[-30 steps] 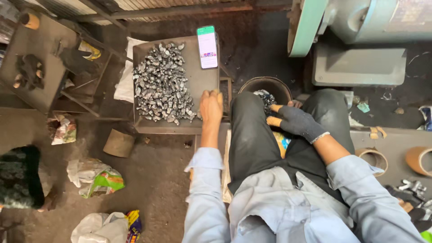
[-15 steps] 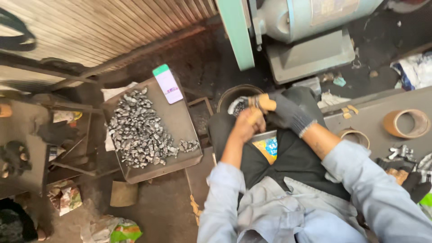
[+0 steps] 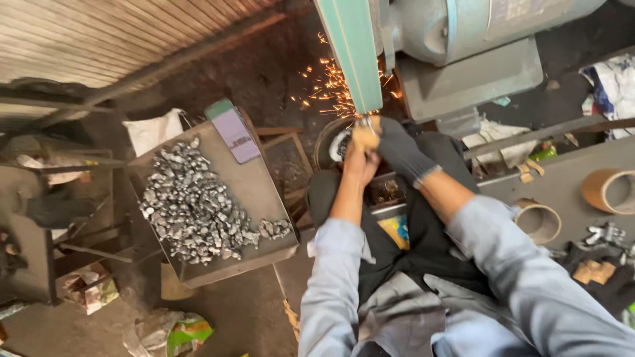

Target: The person sits on the floor beside a bench grinder and grinds small metal pieces one at a time, holding each piece against the spinning abrasive wheel with both hands until sparks fly, then places the finished piece onto a tray filled with similar ground pieces.

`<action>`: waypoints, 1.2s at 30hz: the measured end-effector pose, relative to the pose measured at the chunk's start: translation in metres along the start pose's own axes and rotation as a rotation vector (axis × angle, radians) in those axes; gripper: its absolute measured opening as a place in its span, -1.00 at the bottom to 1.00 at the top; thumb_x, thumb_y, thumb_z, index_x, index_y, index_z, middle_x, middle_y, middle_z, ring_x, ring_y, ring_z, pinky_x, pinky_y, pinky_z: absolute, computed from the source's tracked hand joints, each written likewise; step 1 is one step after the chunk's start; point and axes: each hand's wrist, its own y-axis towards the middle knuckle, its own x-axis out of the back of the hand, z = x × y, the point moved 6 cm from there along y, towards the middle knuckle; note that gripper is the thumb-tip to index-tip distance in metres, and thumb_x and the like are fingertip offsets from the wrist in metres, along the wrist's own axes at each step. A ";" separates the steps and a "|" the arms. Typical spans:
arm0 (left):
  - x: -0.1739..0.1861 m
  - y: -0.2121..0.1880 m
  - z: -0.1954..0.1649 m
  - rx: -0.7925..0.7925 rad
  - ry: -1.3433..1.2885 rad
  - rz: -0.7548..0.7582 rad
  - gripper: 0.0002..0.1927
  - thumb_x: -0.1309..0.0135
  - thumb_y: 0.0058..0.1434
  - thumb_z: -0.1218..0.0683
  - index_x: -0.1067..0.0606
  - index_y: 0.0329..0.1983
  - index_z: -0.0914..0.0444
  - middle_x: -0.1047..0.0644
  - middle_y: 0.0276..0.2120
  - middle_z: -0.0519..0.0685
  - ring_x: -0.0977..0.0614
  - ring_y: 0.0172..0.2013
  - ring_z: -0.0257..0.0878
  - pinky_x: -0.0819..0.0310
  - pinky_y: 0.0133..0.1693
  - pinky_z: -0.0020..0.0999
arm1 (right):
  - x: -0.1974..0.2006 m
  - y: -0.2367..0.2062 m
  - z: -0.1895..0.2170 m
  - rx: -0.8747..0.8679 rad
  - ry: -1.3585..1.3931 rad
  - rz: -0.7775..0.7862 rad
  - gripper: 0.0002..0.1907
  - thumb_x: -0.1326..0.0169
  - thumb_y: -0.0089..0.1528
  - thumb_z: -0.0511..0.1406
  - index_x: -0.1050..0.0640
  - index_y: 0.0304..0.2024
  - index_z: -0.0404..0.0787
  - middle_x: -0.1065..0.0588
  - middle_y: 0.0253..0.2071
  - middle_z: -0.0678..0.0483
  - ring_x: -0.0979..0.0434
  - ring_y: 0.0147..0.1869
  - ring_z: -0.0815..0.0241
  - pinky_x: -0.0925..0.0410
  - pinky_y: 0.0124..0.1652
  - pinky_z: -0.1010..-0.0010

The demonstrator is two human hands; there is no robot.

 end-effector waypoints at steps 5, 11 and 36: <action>-0.023 -0.066 -0.040 -0.106 0.952 0.246 -0.79 -0.14 0.44 0.07 -0.58 -0.05 0.32 -0.61 -0.31 -0.11 -0.59 -0.39 -0.36 -0.50 -0.34 -0.44 | -0.018 -0.089 0.099 0.637 -0.940 0.159 -0.46 -0.34 0.10 -0.21 -0.47 0.03 -0.33 -0.50 -0.07 -0.08 -0.49 -0.01 0.09 -0.38 -0.08 0.24; -0.089 -0.124 -0.047 -0.888 1.359 -0.068 -0.81 -0.15 0.40 0.11 -0.60 0.00 0.28 -0.65 -0.21 0.05 -0.69 -0.24 -0.27 -0.57 -0.16 -0.38 | 0.010 -0.091 0.050 0.061 -0.556 -0.178 -0.66 -0.19 0.33 -0.18 -0.60 0.03 -0.28 -0.47 -0.17 -0.21 -0.35 -0.11 -0.05 -0.21 -0.16 0.04; -0.034 -0.043 -0.013 -0.300 1.223 -0.020 -0.80 -0.28 0.15 0.13 -0.61 -0.21 0.32 -0.63 -0.44 -0.06 -0.61 -0.47 -0.39 -0.50 -0.40 -0.38 | 0.012 -0.054 0.033 -0.008 -0.339 -0.013 -0.68 -0.15 0.28 -0.19 -0.61 -0.03 -0.27 -0.60 -0.31 0.07 -0.53 -0.30 0.30 -0.33 -0.32 0.43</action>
